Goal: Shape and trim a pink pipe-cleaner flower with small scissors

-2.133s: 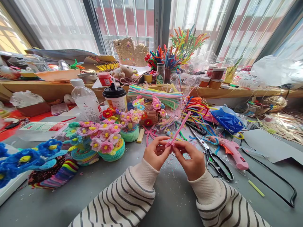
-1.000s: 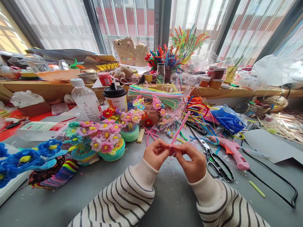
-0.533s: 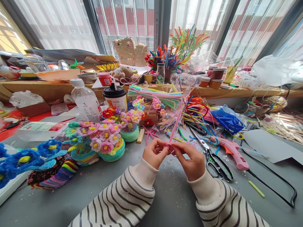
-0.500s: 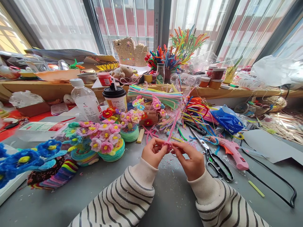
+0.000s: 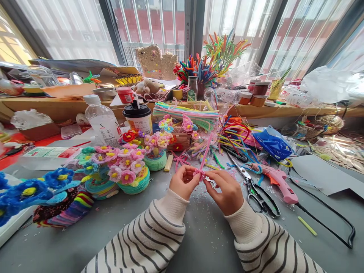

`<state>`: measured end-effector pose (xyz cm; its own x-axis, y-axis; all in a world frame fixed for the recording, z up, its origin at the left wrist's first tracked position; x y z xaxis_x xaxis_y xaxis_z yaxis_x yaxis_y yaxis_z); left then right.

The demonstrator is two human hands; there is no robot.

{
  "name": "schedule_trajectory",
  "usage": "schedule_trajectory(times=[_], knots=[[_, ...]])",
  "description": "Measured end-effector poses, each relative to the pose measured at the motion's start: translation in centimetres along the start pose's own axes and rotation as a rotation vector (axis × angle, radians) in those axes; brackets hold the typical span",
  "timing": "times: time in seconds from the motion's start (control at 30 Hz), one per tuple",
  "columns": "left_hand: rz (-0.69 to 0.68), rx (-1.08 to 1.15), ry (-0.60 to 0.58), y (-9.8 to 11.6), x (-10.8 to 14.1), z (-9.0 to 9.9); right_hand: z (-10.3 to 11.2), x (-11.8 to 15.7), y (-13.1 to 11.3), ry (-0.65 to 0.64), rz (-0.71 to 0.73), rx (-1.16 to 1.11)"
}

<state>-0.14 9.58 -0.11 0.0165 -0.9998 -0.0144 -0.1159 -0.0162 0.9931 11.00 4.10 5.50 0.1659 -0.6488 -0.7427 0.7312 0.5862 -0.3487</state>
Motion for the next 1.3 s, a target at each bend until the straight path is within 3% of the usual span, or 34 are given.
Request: schedule_trajectory(times=[0.53,0.9,1.3], knots=[[-0.006,-0.076,-0.031,-0.2,0.1,-0.5,0.1,0.0,-0.5,-0.004,0.048,0.065],[0.02,-0.078,-0.064,-0.4,0.0,-0.6,-0.2,0.0,-1.6,-0.055,0.203,0.191],[0.014,-0.081,-0.078,-0.1,0.2,-0.8,-0.2,0.0,-2.2,-0.073,0.256,0.265]])
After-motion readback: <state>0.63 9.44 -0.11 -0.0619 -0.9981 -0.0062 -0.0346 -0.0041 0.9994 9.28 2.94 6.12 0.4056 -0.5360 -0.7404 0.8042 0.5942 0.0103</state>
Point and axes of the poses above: each hand's wrist, its own x-axis away from the middle knuckle, its own z-axis out of the back of the hand, y = z × x, the point moved 10 cm from there along -x, towards the middle knuckle, and after that the axes turned 2 degrees about z, right-handed, at the moved point
